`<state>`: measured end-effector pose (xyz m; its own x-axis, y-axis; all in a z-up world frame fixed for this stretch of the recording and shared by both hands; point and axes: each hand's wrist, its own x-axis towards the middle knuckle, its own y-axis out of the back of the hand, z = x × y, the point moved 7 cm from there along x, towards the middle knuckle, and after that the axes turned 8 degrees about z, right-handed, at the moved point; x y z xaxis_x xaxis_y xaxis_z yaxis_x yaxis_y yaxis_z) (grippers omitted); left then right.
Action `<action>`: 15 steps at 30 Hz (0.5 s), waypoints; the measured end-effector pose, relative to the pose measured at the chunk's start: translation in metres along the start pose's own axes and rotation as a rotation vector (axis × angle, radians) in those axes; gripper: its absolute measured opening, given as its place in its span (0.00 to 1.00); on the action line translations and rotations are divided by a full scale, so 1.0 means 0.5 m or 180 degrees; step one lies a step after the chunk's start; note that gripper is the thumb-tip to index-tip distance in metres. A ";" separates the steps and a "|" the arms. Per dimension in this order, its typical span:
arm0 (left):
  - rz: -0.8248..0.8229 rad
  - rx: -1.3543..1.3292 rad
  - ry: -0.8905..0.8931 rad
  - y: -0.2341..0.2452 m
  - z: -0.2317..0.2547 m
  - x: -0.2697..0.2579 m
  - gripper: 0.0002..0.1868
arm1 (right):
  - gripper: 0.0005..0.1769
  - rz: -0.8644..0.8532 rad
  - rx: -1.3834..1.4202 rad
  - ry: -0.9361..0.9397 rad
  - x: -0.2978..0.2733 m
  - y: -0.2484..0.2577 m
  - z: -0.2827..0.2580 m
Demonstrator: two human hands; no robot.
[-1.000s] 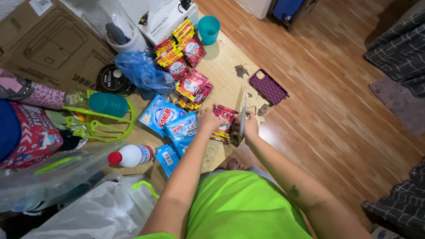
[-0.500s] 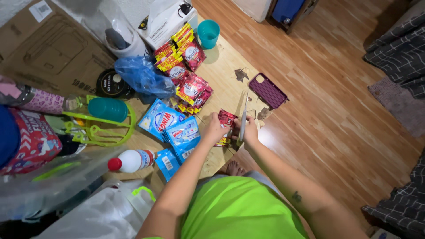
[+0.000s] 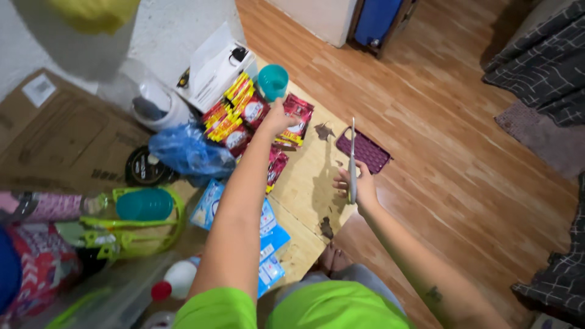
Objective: The person uses scissors to cut open multiple snack packets on a wooden table. They handle red and blue snack packets one at a time, cutting the tops and placing them back on the table.
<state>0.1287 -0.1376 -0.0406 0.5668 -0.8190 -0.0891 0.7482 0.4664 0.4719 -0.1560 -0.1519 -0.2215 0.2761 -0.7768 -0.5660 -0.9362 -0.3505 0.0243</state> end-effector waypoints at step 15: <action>0.0140 0.1509 0.0019 0.021 -0.025 -0.042 0.45 | 0.31 -0.0117 -0.0054 0.0325 0.059 0.026 0.008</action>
<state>0.1289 -0.1114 -0.0446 0.5975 -0.7993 -0.0644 0.4842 0.2957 0.8235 -0.1608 -0.1770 -0.2413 0.3318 -0.8122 -0.4798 -0.9214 -0.3880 0.0196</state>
